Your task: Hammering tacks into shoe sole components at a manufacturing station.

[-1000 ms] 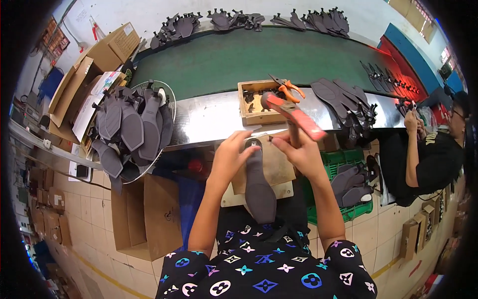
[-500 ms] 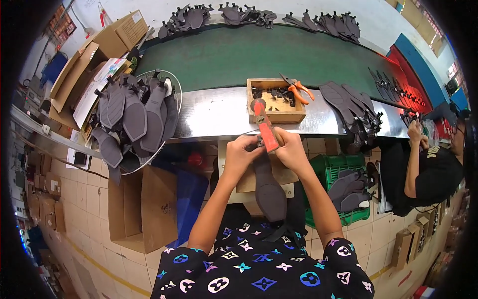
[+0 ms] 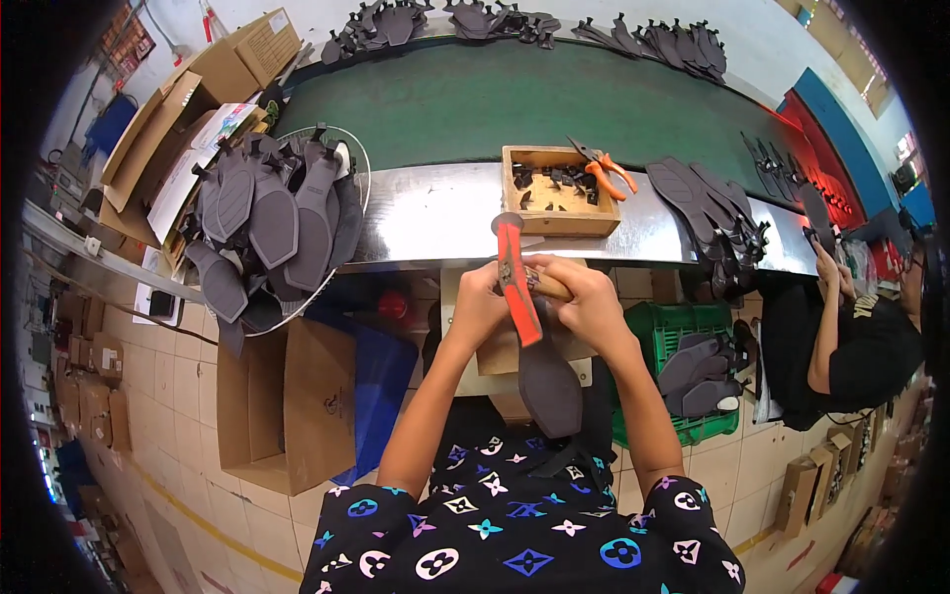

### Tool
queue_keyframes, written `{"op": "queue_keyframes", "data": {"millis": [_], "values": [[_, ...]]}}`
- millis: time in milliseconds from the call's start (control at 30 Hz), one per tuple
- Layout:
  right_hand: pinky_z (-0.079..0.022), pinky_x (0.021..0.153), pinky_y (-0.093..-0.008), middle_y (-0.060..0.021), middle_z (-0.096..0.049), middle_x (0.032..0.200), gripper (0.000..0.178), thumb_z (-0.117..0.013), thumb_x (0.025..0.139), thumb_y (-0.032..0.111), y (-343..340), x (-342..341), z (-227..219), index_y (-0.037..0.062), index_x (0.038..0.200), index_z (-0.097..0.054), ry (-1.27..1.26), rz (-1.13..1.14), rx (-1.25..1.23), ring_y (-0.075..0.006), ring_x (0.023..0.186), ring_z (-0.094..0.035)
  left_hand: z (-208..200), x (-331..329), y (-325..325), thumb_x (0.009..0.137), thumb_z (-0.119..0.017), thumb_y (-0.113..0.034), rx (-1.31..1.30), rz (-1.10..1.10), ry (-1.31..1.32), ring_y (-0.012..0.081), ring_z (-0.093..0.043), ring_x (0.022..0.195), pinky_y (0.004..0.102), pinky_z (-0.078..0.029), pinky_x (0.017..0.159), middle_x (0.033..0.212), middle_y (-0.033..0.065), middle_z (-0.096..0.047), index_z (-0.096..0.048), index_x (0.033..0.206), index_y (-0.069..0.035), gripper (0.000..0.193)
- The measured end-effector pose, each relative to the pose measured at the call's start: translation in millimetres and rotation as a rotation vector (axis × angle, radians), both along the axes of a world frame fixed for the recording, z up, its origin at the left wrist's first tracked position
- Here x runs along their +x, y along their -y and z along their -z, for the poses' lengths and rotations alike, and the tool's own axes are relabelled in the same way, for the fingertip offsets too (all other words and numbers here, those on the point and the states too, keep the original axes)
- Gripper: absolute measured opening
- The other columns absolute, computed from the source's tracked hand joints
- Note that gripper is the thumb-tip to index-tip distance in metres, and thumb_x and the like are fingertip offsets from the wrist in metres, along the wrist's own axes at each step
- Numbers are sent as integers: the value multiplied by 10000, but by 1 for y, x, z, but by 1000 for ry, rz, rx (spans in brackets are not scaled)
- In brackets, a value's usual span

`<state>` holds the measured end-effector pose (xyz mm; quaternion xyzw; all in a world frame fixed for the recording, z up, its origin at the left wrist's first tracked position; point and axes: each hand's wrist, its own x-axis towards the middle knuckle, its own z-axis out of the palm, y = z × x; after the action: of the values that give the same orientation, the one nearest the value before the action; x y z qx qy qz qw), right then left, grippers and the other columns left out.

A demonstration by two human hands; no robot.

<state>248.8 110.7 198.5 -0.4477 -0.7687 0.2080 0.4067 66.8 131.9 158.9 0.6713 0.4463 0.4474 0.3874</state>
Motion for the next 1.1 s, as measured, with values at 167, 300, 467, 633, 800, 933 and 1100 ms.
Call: {"op": "queue_keyframes", "data": {"millis": [167,300,467,633,800,933,1100], "values": [[-535,792,-359,-159,-698,1059,308,-657,794,-31,6,6,0,46,1091,-672,-16,85,-68,-331,929,-686,3,0,-4,771,-795,-80,37,65,49,144,-692,814,296,-538,749,920,135,-742,-741,1025,2,272],[-505,706,-316,-146,-664,910,223,-589,966,86,38,10,-24,-6,1170,-582,-229,149,-267,-226,760,-646,9,1,-9,768,-808,-80,-61,123,108,121,-678,860,268,-530,791,971,98,-755,-762,1049,-18,291],[-496,654,-328,-159,-631,842,326,-557,1012,132,80,11,-51,-28,1293,-510,-219,127,-362,-227,699,-612,12,-5,-9,768,-803,-63,-142,138,156,117,-676,844,264,-533,775,959,95,-757,-770,1022,-13,262],[-526,756,-410,-269,-653,1023,338,-574,988,84,78,12,-46,-82,1279,-521,-41,73,-156,-409,879,-671,12,-3,-10,780,-777,-37,-176,151,157,94,-668,856,259,-537,786,963,67,-758,-766,1028,-4,250],[-456,535,-244,-59,-611,814,359,-559,1000,95,111,15,-88,-64,1320,-527,-165,203,-34,-85,606,-557,4,-7,-1,747,-852,-244,62,89,-96,221,-701,1014,318,-506,930,1077,110,-747,-490,1442,-40,810],[-504,575,-310,-123,-620,825,420,-594,986,109,87,7,-28,-68,1355,-501,28,157,221,-150,613,-600,-3,-6,8,770,-802,-422,265,0,-641,277,-469,1372,538,-233,1179,1286,10,-673,-89,1578,-27,1148],[-464,557,-239,-77,-638,809,407,-556,1004,162,99,19,-65,-52,1349,-517,-5,336,34,-103,599,-575,4,-16,4,792,-769,-449,196,68,-556,254,-437,1399,609,-57,1201,1363,20,-626,-29,1594,-83,1151]]}}
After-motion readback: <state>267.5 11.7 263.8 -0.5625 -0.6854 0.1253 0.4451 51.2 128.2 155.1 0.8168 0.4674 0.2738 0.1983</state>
